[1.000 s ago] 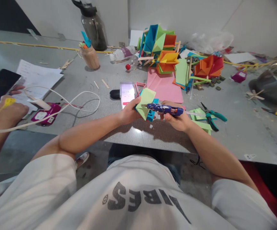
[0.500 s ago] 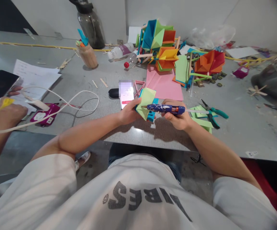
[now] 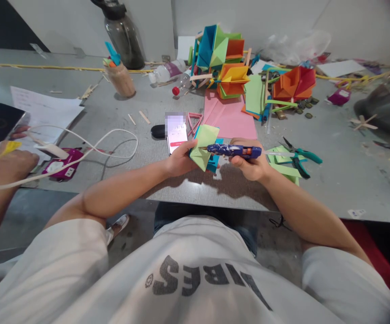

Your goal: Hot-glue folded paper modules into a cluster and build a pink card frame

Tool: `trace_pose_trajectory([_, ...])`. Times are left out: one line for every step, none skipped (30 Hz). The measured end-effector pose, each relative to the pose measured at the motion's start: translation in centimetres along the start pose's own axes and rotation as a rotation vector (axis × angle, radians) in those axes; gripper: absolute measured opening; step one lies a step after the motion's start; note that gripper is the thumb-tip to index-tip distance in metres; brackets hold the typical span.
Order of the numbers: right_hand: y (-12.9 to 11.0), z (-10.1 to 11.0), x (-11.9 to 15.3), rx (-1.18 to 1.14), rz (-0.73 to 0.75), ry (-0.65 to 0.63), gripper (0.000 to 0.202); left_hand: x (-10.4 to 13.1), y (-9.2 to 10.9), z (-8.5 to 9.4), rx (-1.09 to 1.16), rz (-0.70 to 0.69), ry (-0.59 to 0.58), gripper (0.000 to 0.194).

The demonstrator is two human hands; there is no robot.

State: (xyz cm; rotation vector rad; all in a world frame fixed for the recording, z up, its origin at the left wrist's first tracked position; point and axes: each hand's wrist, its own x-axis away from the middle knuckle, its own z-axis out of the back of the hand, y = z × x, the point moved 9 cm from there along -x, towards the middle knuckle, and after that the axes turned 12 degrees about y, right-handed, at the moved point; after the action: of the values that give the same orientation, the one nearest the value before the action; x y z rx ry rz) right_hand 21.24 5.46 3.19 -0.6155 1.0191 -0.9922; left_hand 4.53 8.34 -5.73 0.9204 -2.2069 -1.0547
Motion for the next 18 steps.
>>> trace_pose_trajectory([0.1,0.2,0.0,0.0,0.004,0.01,0.087,0.0,0.0,0.0,0.005,0.006,0.002,0.066])
trace_pose_trajectory([0.2,0.3,0.0,-0.003,0.012,0.022,0.087,0.1,-0.1,0.0,0.009,0.013,-0.001,0.067])
trace_pose_trajectory([0.3,0.5,0.0,-0.006,0.021,0.032,0.086,0.1,-0.1,-0.1,0.012,0.018,-0.006,0.067])
trace_pose_trajectory([0.4,0.6,0.0,-0.005,0.029,0.042,0.085,0.1,-0.1,-0.2,0.011,0.018,-0.015,0.066])
trace_pose_trajectory([0.5,0.7,0.0,-0.002,0.037,0.053,0.083,0.2,0.0,-0.3,0.006,0.013,-0.023,0.066])
trace_pose_trajectory([0.5,0.8,0.0,0.004,0.045,0.064,0.082,0.2,0.0,-0.4,-0.002,0.006,-0.032,0.066])
trace_pose_trajectory([0.6,1.0,0.0,0.009,0.052,0.078,0.081,0.2,0.1,-0.5,-0.01,-0.005,-0.039,0.066])
trace_pose_trajectory([0.6,1.1,0.0,0.012,0.06,0.092,0.08,0.3,0.2,-0.6,-0.016,-0.014,-0.045,0.066])
trace_pose_trajectory([0.6,1.3,0.0,0.014,0.067,0.105,0.079,0.3,0.3,-0.6,-0.021,-0.021,-0.049,0.067])
trace_pose_trajectory([0.6,1.4,0.0,0.017,0.074,0.115,0.079,0.3,0.3,-0.7,-0.024,-0.023,-0.05,0.067])
trace_pose_trajectory([0.6,1.5,0.0,0.026,0.079,0.12,0.079,0.3,0.3,-0.7,-0.024,-0.022,-0.049,0.067])
trace_pose_trajectory([0.7,1.6,0.0,0.038,0.083,0.121,0.08,0.2,0.2,-0.6,-0.022,-0.018,-0.045,0.066])
trace_pose_trajectory([0.8,1.6,0.0,0.054,0.084,0.12,0.081,0.2,0.2,-0.6,-0.02,-0.014,-0.041,0.066])
trace_pose_trajectory([0.8,1.7,-0.1,0.071,0.086,0.12,0.082,0.2,0.2,-0.5,-0.019,-0.011,-0.038,0.065])
trace_pose_trajectory([0.8,1.8,-0.2,0.086,0.091,0.125,0.082,0.1,0.1,-0.5,-0.019,-0.011,-0.037,0.065])
trace_pose_trajectory([0.7,1.9,-0.2,0.1,0.098,0.131,0.083,0.1,0.1,-0.4,-0.018,-0.013,-0.04,0.065])
trace_pose_trajectory([0.5,2.0,-0.3,0.114,0.107,0.139,0.083,0.1,0.1,-0.4,-0.018,-0.016,-0.042,0.064])
trace_pose_trajectory([0.3,2.1,-0.3,0.129,0.12,0.149,0.083,0.1,0.1,-0.4,-0.019,-0.018,-0.042,0.064])
